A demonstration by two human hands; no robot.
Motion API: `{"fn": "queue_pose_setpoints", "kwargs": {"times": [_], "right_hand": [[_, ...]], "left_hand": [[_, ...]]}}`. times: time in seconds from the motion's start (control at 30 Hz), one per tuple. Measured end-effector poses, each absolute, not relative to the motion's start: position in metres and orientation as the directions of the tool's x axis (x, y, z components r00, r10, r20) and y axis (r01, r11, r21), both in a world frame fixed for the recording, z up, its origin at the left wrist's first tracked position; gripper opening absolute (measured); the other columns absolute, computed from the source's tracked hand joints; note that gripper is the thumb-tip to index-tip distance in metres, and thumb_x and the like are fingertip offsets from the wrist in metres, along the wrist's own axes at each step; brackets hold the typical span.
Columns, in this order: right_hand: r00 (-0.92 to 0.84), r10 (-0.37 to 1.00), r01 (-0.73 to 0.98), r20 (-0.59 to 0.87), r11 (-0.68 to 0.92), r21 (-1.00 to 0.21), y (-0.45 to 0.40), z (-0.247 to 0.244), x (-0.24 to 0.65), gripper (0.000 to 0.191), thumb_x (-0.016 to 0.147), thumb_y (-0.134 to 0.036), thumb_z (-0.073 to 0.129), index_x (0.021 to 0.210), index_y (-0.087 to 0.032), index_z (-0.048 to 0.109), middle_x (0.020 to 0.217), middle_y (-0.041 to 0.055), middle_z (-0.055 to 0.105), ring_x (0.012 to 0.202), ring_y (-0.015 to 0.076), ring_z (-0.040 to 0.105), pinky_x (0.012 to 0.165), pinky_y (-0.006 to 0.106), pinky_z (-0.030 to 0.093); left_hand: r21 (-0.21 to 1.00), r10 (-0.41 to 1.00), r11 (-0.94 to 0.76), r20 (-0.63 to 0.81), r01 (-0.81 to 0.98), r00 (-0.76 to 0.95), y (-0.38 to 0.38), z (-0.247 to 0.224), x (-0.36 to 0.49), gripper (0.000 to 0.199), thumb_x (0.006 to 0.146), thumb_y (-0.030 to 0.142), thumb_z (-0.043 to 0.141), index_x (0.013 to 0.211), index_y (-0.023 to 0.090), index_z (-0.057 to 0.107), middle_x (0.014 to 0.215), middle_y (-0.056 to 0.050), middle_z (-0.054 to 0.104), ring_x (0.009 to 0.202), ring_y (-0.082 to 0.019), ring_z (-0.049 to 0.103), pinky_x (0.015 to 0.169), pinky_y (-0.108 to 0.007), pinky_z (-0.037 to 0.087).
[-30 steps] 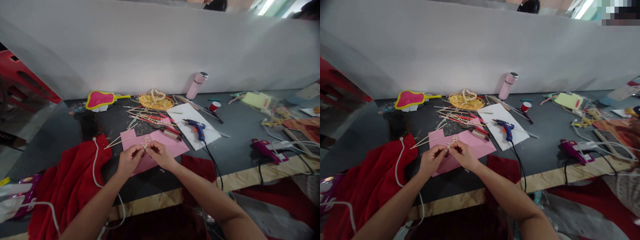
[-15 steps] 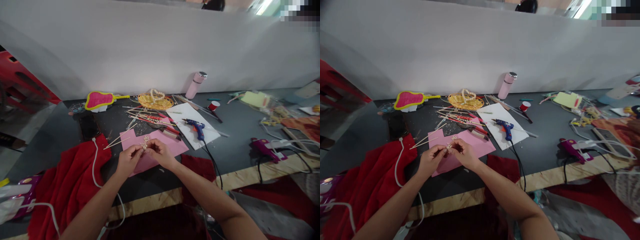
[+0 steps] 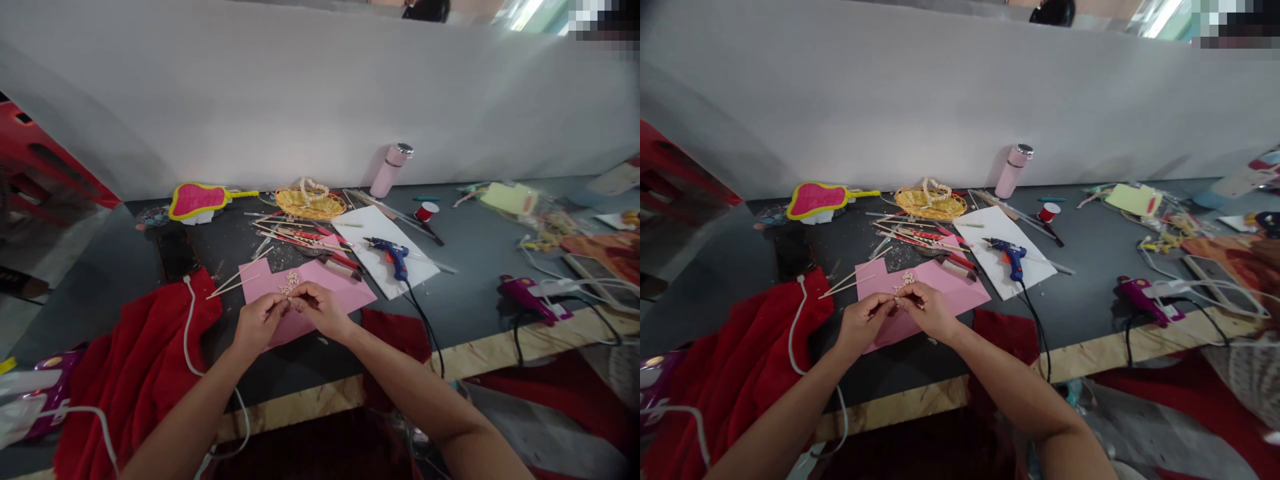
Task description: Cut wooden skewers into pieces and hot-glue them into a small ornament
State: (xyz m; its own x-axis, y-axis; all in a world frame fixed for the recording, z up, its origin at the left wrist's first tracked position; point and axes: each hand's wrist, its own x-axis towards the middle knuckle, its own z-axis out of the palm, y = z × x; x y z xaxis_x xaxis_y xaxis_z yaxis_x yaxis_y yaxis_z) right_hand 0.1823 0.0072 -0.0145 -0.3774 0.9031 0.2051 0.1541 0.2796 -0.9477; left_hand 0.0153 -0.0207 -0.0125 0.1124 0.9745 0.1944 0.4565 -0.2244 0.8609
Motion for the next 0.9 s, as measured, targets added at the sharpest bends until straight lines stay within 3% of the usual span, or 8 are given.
{"fn": "queue_pose_setpoints", "kwargs": {"times": [0.23, 0.43, 0.9], "right_hand": [[-0.397, 0.839, 0.233, 0.372, 0.484, -0.844, 0.0069, -0.0063, 0.1858, 0.009, 0.083, -0.024, 0.055, 0.089, -0.019, 0.059, 0.083, 0.0037, 0.06, 0.074, 0.0128, 0.057, 0.066, 0.025, 0.046], [-0.429, 0.799, 0.276, 0.422, 0.561, -0.781, 0.008, -0.0087, 0.1856, 0.01, 0.083, -0.024, 0.053, 0.091, -0.021, 0.059, 0.087, 0.0054, 0.06, 0.078, 0.0148, 0.057, 0.07, 0.028, 0.048], [-0.488, 0.763, 0.291, 0.425, 0.601, -0.744, 0.0082, -0.0093, 0.1868, 0.013, 0.085, -0.021, 0.051, 0.095, -0.021, 0.059, 0.086, 0.0053, 0.059, 0.076, 0.0145, 0.056, 0.071, 0.028, 0.049]], "left_hand": [[0.988, 0.994, -0.063, 0.05, 0.141, 0.095, -0.0186, -0.0099, 0.0197, 0.019, 0.081, 0.03, 0.054, 0.091, 0.017, 0.064, 0.071, -0.001, 0.066, 0.064, -0.013, 0.061, 0.066, -0.025, 0.049], [0.973, 0.983, 0.156, -0.136, -0.171, 0.124, -0.0157, -0.0075, 0.0177, 0.033, 0.074, 0.034, 0.063, 0.1, 0.015, 0.059, 0.079, -0.005, 0.068, 0.066, -0.015, 0.063, 0.067, -0.031, 0.052], [0.927, 0.972, 0.215, -0.171, -0.307, 0.163, -0.0146, -0.0084, 0.0157, 0.028, 0.071, 0.027, 0.068, 0.095, 0.014, 0.059, 0.074, -0.002, 0.066, 0.063, -0.012, 0.062, 0.066, -0.027, 0.051]]}}
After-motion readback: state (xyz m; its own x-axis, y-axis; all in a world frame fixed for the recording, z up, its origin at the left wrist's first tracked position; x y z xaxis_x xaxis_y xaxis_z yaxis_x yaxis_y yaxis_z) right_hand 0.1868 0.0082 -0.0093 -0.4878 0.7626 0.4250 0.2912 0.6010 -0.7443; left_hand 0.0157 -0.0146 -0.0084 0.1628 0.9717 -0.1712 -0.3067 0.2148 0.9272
